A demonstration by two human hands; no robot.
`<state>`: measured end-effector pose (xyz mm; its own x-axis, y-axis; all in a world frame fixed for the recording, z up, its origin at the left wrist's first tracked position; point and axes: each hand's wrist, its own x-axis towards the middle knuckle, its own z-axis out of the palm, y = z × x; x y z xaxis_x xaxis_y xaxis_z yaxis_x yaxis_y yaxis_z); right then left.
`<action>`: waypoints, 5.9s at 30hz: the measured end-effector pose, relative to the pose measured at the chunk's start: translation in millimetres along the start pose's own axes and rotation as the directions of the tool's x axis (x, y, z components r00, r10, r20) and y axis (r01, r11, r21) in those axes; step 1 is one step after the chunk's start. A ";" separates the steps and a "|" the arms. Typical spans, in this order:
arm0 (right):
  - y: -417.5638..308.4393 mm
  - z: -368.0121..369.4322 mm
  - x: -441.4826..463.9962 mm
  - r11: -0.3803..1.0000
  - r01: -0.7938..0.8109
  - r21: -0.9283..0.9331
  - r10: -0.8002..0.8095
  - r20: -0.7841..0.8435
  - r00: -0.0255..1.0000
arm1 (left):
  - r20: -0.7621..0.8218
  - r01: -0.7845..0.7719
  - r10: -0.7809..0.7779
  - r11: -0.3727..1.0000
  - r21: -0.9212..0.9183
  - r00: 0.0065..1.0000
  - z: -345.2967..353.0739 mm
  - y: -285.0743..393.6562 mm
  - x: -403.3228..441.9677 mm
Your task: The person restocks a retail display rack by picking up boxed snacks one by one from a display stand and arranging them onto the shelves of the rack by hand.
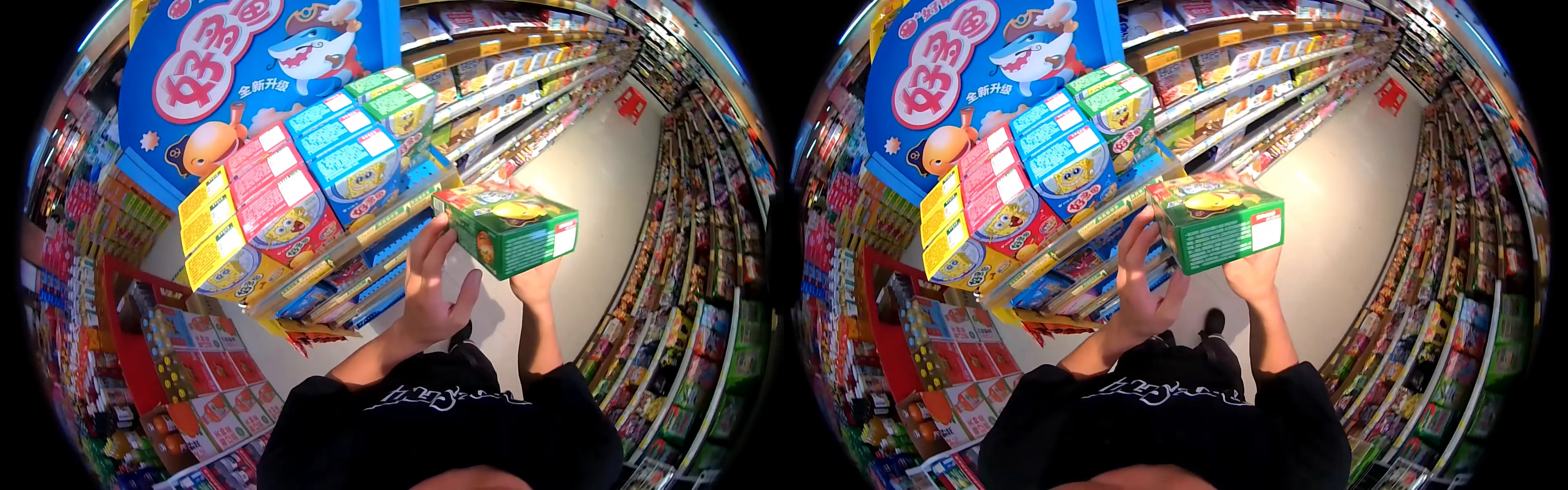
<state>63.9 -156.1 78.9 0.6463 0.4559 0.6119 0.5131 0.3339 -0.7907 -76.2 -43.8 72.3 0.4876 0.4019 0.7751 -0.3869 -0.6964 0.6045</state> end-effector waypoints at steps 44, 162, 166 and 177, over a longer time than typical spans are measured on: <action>104.0 54.2 96.3 0.928 -0.284 0.241 0.177 0.385 0.906 | -0.437 0.489 -0.220 0.379 0.786 0.872 28.6 -4.6 22.9; -362.0 626.6 -588.7 0.857 -0.496 -0.140 0.131 0.990 -0.053 | -0.898 0.840 -0.065 0.390 0.378 0.434 -652.5 328.6 -604.8; -342.8 523.1 -565.5 0.789 -0.597 -0.144 0.240 0.967 0.084 | -0.745 0.723 -0.159 0.436 0.536 0.648 -590.6 341.4 -585.3; -321.1 222.1 -562.5 0.633 -0.773 -0.034 0.634 0.596 0.493 | -0.104 0.467 -0.480 0.744 0.478 0.871 -395.5 352.5 -536.7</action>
<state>-589.8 -336.5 -15.5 0.3071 0.9281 -0.2107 -0.1553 -0.1695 -0.9732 -783.8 -269.7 -57.8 0.5290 0.7460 0.4045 0.3139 -0.6149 0.7234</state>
